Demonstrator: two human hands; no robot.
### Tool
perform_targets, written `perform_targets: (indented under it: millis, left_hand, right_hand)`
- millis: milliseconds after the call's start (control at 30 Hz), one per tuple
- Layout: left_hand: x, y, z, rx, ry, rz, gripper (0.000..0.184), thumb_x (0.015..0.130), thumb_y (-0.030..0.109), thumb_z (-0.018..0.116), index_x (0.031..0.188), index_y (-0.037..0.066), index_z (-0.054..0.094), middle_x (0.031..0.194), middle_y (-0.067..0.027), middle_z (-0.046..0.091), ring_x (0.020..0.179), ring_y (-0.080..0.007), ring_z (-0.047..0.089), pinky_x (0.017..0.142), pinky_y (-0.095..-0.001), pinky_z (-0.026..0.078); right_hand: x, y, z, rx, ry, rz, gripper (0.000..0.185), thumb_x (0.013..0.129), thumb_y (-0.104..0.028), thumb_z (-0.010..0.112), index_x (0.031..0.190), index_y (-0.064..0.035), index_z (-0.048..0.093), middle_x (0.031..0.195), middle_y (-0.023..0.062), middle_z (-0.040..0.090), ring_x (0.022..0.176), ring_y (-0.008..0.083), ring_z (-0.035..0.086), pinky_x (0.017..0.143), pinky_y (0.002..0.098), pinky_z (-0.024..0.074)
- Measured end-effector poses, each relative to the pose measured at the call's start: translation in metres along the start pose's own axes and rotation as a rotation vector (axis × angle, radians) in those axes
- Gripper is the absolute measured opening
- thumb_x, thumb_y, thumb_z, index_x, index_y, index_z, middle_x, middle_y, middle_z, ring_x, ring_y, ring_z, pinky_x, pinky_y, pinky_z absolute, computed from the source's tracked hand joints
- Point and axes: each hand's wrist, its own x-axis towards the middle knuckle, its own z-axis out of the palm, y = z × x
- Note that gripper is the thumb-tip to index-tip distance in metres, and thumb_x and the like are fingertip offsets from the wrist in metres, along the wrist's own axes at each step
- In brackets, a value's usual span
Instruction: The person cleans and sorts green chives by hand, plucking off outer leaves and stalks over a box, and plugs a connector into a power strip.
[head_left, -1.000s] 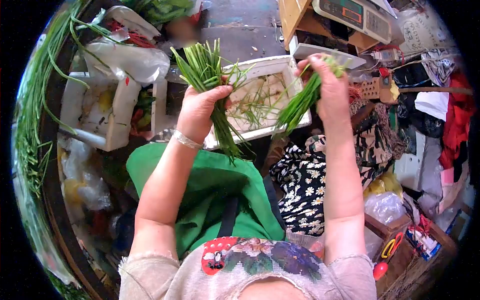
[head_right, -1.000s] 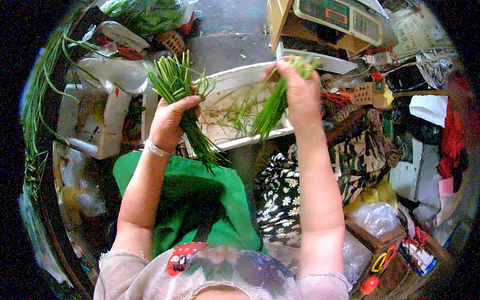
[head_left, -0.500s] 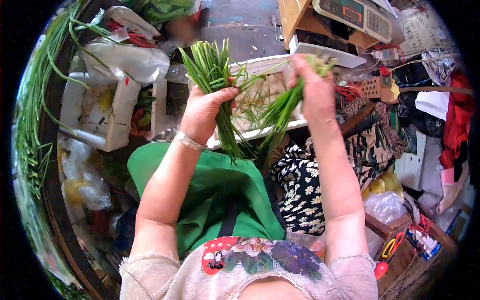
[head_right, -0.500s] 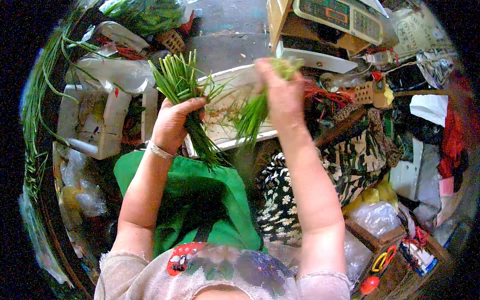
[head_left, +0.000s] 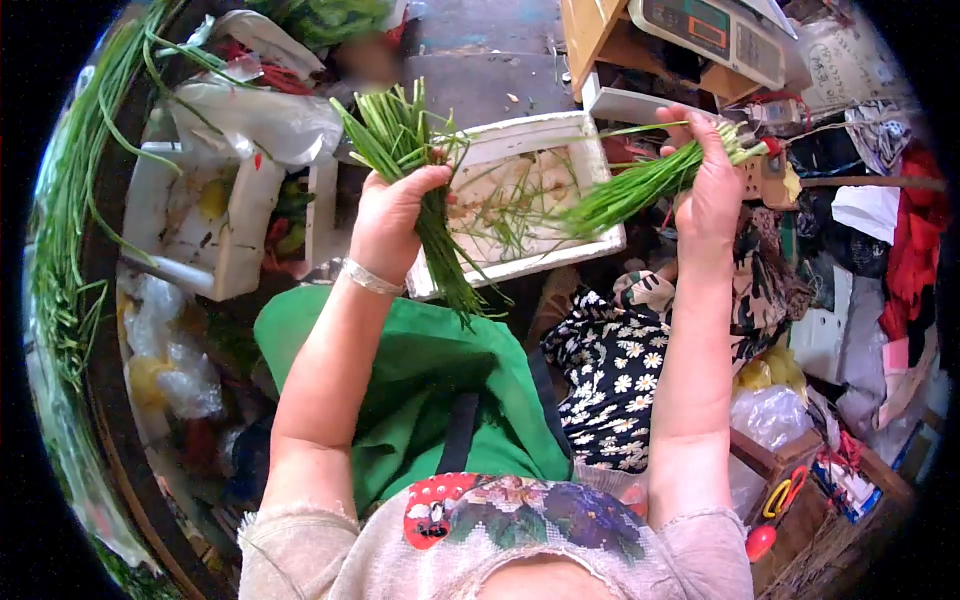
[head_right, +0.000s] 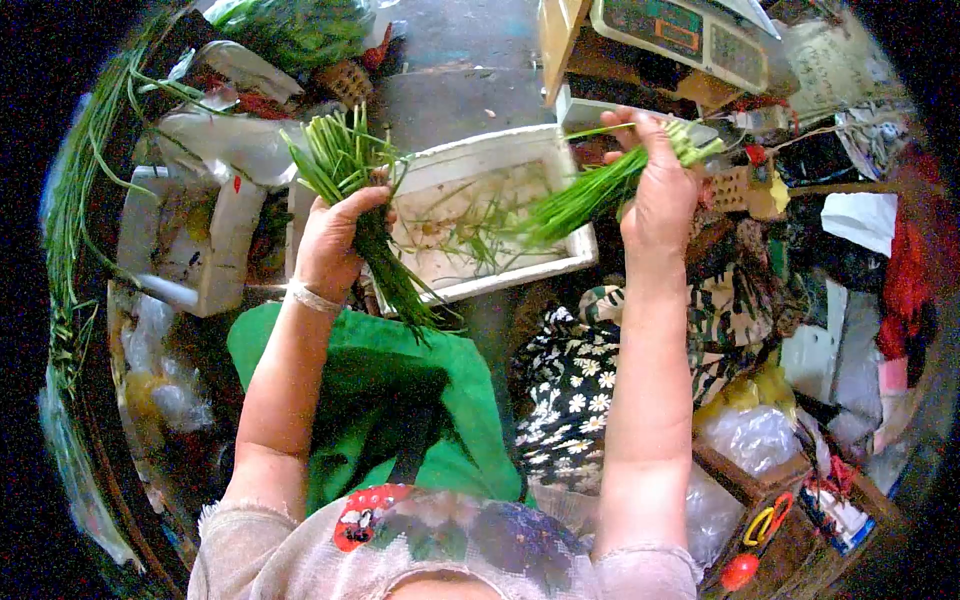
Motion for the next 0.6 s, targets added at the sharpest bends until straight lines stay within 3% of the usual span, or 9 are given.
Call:
perform_targets:
  millis: [100, 333, 533, 600]
  left_hand:
    - [-0.004, 0.000, 0.004, -0.035, -0.068, -0.029, 0.023, 0.080, 0.003, 0.070, 0.101, 0.002, 0.062, 0.086, -0.0062, 0.066, 0.064, -0.0172, 0.063, 0.057, -0.0282, 0.054]
    - [-0.010, 0.000, 0.015, -0.036, -0.140, -0.040, 0.025, 0.080, 0.001, 0.069, 0.104, 0.002, 0.062, 0.087, -0.0058, 0.065, 0.068, -0.0170, 0.063, 0.060, -0.0287, 0.055]
    - [-0.014, -0.004, 0.022, 0.002, -0.171, -0.064, 0.024, 0.080, 0.001, 0.069, 0.103, -0.001, 0.062, 0.087, -0.0062, 0.066, 0.068, -0.0167, 0.063, 0.061, -0.0291, 0.054]
    - [-0.015, -0.005, 0.023, 0.083, -0.259, -0.040, 0.023, 0.081, 0.002, 0.069, 0.102, -0.002, 0.062, 0.086, -0.0064, 0.066, 0.067, -0.0171, 0.063, 0.062, -0.0289, 0.053]
  right_hand:
    - [-0.011, 0.006, 0.012, -0.112, -0.118, -0.020, 0.010, 0.090, -0.012, 0.062, 0.096, -0.0046, 0.063, 0.091, 0.0100, 0.069, 0.071, 0.0163, 0.066, 0.060, 0.0270, 0.0515]
    - [-0.032, 0.031, 0.034, -0.130, -0.326, 0.153, 0.016, 0.086, -0.018, 0.069, 0.094, -0.0054, 0.065, 0.068, -0.0013, 0.058, 0.056, 0.0092, 0.054, 0.053, 0.0240, 0.0450]
    - [-0.043, 0.040, 0.046, -0.238, -0.435, 0.164, 0.019, 0.082, -0.015, 0.074, 0.096, -0.0046, 0.069, 0.072, -0.0023, 0.062, 0.061, 0.0063, 0.054, 0.056, 0.0224, 0.0430]
    - [-0.049, 0.041, 0.048, -0.343, -0.510, 0.126, 0.018, 0.086, -0.014, 0.070, 0.100, -0.0030, 0.069, 0.076, -0.0035, 0.061, 0.059, 0.0026, 0.050, 0.054, 0.0186, 0.0410]
